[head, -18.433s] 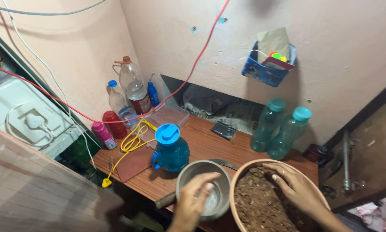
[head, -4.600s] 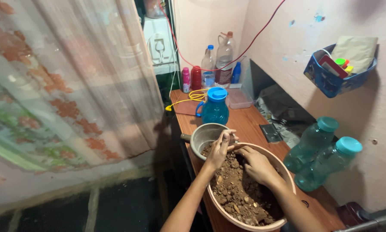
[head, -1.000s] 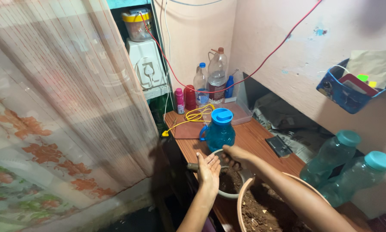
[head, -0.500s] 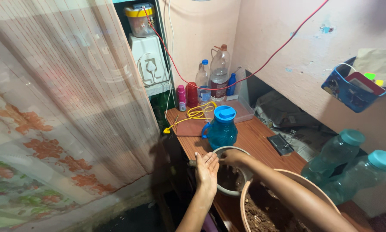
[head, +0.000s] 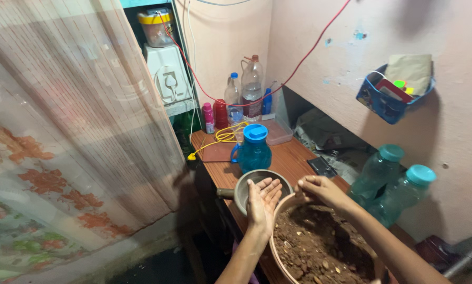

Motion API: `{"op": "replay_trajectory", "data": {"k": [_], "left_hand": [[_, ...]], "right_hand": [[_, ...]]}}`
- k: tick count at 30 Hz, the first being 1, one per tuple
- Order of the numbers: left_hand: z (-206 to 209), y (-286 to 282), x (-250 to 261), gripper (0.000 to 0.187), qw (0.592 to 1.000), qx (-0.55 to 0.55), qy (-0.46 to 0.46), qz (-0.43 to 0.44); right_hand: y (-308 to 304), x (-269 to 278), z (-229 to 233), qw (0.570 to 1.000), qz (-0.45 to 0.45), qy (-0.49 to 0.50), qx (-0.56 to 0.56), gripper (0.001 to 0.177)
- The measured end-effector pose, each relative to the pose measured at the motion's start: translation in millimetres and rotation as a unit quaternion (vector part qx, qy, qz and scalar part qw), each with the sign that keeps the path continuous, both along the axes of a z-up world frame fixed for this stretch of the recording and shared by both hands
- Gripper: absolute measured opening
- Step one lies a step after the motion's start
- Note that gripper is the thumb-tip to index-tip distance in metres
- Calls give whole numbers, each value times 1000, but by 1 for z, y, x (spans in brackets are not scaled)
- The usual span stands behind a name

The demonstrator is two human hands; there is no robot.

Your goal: The person breaks up and mixes soil in a bowl by hand and using a small hand tool.

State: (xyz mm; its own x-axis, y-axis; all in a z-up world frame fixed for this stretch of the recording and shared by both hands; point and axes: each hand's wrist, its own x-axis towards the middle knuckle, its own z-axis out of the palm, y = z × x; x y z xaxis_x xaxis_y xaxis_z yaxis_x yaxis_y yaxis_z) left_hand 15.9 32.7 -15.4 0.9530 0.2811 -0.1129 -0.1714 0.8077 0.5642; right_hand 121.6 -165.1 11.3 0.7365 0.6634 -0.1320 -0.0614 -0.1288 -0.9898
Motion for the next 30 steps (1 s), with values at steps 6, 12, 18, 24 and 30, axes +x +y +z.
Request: {"op": "replay_trajectory", "data": {"k": [6,12,18,24,30], "left_hand": [[17,-30,-8,71,984,164,-69,3],[5,-34,-4,68,952,293,-85,-33],[9,-30,-1,69,958,271,-86,-46],[14,-29,-2,68,959,261,-104,-36],[6,-29,-2,67,948,305,-81,-41]], "right_hand": [[-33,-38,-17,936,17,-333,-110,32],[-29,-66,-17,923,84,-316,-205,40],[-16,-71,-17,917,50,-306,-250,46],[-10,-88,-22,866,28,-393,-309,74],[-9,-93,-33,853,16,-414,-319,79]]}}
